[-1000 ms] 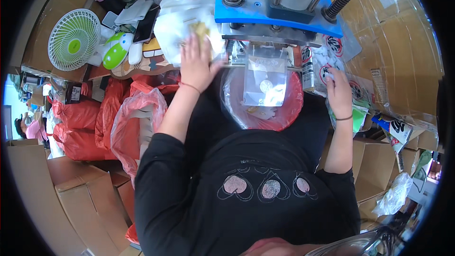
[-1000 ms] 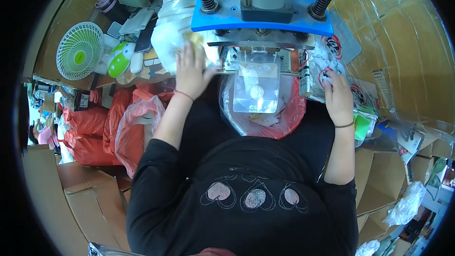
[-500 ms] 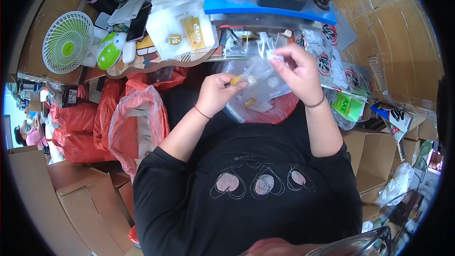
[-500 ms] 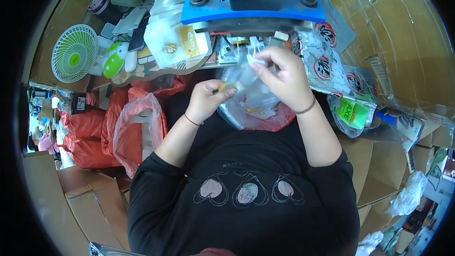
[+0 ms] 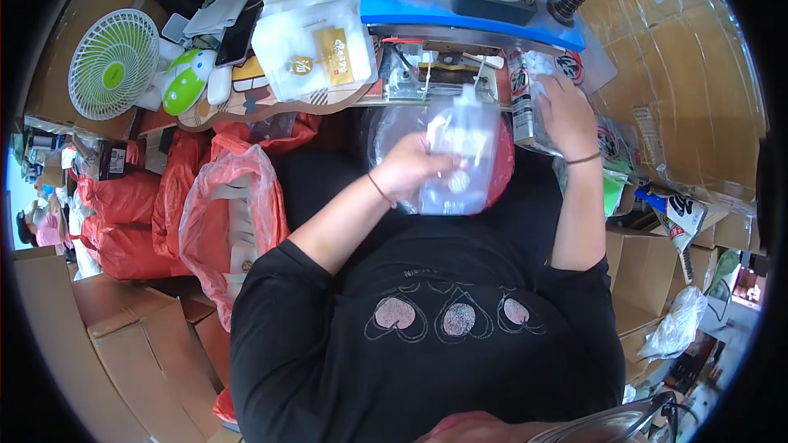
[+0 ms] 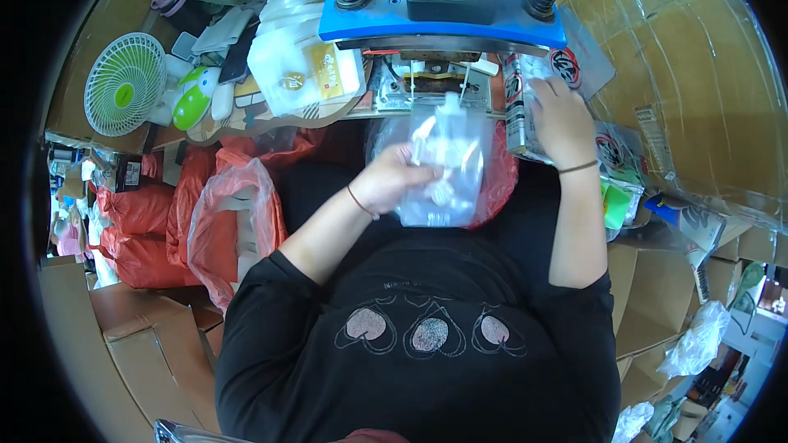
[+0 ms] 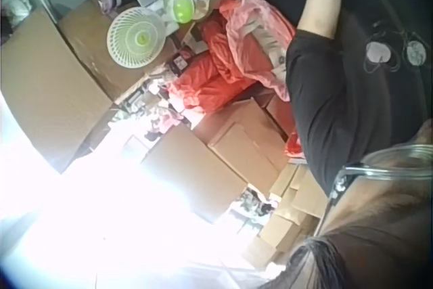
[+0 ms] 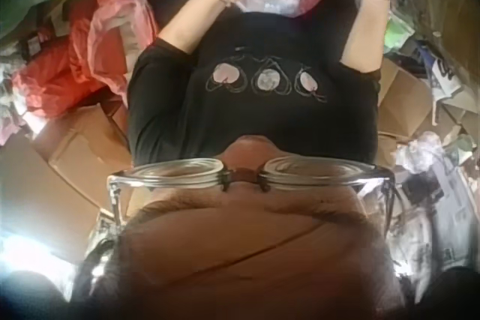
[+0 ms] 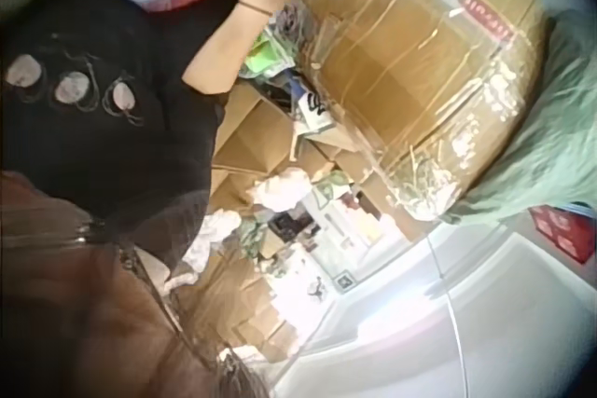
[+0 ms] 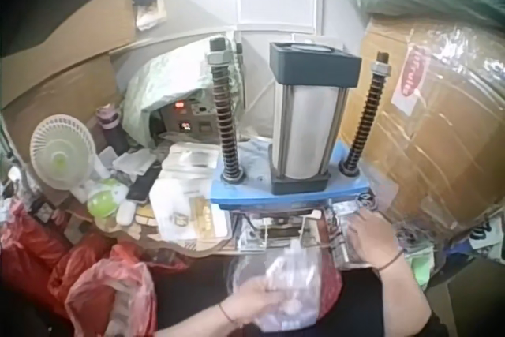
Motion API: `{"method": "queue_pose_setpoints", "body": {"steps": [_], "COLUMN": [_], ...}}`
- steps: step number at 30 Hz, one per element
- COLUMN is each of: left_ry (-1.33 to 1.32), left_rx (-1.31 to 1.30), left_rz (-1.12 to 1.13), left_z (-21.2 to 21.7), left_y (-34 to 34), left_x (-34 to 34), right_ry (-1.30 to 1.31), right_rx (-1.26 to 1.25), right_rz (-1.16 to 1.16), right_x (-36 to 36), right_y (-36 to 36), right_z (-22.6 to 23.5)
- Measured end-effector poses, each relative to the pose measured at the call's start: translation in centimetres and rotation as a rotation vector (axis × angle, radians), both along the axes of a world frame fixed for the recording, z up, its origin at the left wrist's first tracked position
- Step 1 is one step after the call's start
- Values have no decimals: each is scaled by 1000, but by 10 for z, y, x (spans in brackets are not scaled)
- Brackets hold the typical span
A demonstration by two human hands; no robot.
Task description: The person is packaging small items into plastic bags using a sealing machine and placing them into cardboard boxes.
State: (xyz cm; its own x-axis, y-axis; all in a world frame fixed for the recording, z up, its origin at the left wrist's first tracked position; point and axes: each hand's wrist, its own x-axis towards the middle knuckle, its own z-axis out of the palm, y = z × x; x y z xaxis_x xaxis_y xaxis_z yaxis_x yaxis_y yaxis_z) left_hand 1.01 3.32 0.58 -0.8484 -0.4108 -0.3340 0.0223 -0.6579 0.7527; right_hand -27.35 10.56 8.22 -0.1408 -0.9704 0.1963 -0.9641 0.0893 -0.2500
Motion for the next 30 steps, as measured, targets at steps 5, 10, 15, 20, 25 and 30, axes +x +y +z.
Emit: {"method": "queue_pose_setpoints", "body": {"steps": [5, 10, 15, 20, 25, 30], "left_ry": [-16, -591, -1103, -782, -294, -349], "left_rx": [5, -874, -2033, -1821, -877, -948], "left_rz": [97, 394, 348, 393, 494, 247], "left_z": [17, 12, -19, -27, 16, 22], "left_y": [-51, -60, -108, -83, -36, -17], "left_x": [-16, -3, 81, 92, 53, 32], "right_ry": [178, -20, -199, -499, -517, -633], "right_rx": [15, -26, -199, -109, -150, -383], "right_rz": [-81, -129, -189, -190, 335, 280], "right_x": [-27, -30, -23, 17, 81, 95], "right_y": [3, 19, 33, 36, 6, -17], "right_z": [-42, -49, -37, -9, 0, 26]}}
